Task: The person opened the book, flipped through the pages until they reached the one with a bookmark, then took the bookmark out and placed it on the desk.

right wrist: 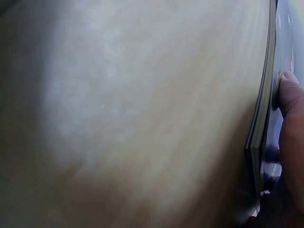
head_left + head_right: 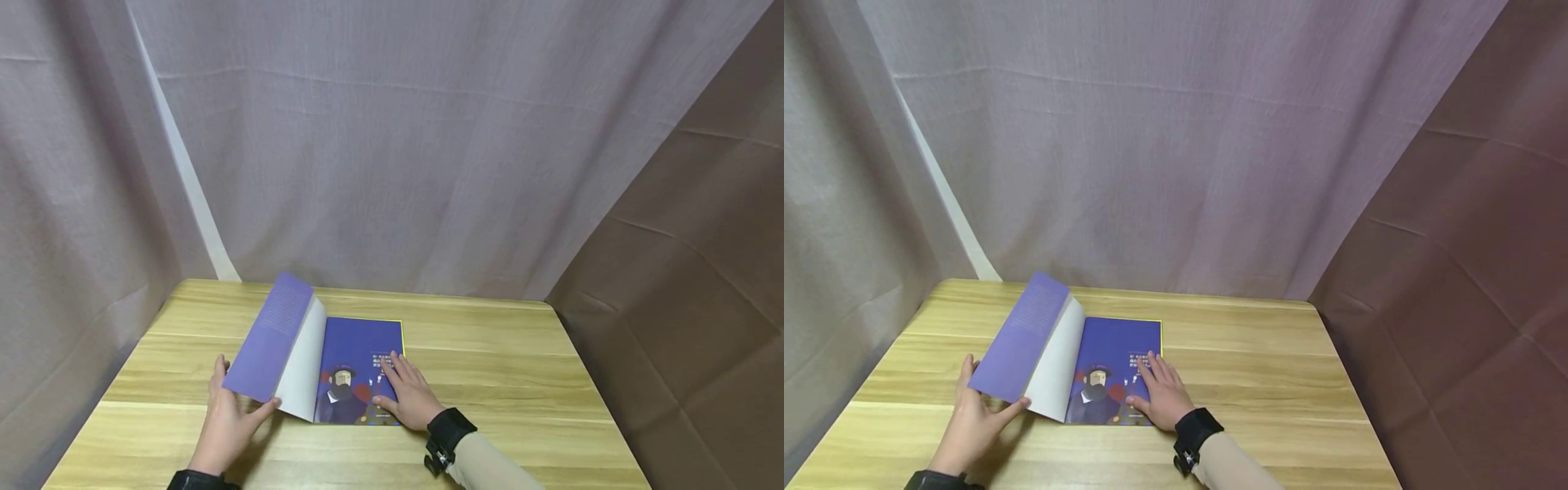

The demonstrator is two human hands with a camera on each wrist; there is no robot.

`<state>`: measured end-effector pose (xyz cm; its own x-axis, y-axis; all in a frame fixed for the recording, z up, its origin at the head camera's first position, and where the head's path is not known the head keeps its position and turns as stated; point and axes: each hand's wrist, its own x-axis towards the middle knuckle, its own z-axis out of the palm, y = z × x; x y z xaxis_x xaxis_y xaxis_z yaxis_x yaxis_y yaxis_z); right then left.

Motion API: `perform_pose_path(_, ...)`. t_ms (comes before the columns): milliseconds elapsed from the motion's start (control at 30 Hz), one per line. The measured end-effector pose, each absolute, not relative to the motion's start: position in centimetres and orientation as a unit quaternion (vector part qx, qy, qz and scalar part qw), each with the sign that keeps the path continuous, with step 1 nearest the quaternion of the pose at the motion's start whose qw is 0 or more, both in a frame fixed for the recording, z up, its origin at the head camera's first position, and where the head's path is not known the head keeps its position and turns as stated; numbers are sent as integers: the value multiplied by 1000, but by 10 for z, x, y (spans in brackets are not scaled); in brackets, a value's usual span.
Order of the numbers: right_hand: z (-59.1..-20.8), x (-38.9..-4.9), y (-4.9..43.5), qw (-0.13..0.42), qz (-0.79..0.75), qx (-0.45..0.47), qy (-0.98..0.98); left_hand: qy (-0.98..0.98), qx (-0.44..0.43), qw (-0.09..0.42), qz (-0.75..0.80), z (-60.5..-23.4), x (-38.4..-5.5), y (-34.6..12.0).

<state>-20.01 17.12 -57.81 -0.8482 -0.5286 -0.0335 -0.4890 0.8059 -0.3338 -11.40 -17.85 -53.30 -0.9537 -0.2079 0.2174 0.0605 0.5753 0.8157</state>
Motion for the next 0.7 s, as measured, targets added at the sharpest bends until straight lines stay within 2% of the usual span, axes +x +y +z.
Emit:
perform_pose_path(167,-576,-199,172,63,-159,-270,948,-871,68,235,-426,-533,-112,-176)
perform_pose_path(300,-577,-199,171,60,-163,-265,948,-914,13,271,-301,-533,-115,-179)
perform_pose_path(467,-578,-198,169,61,-168,-262,949,-945,-58,214,-241,-532,-120,-182)
perform_pose_path(700,-576,-199,167,63,-155,-259,951,-950,-79,127,-273,-537,-135,-170)
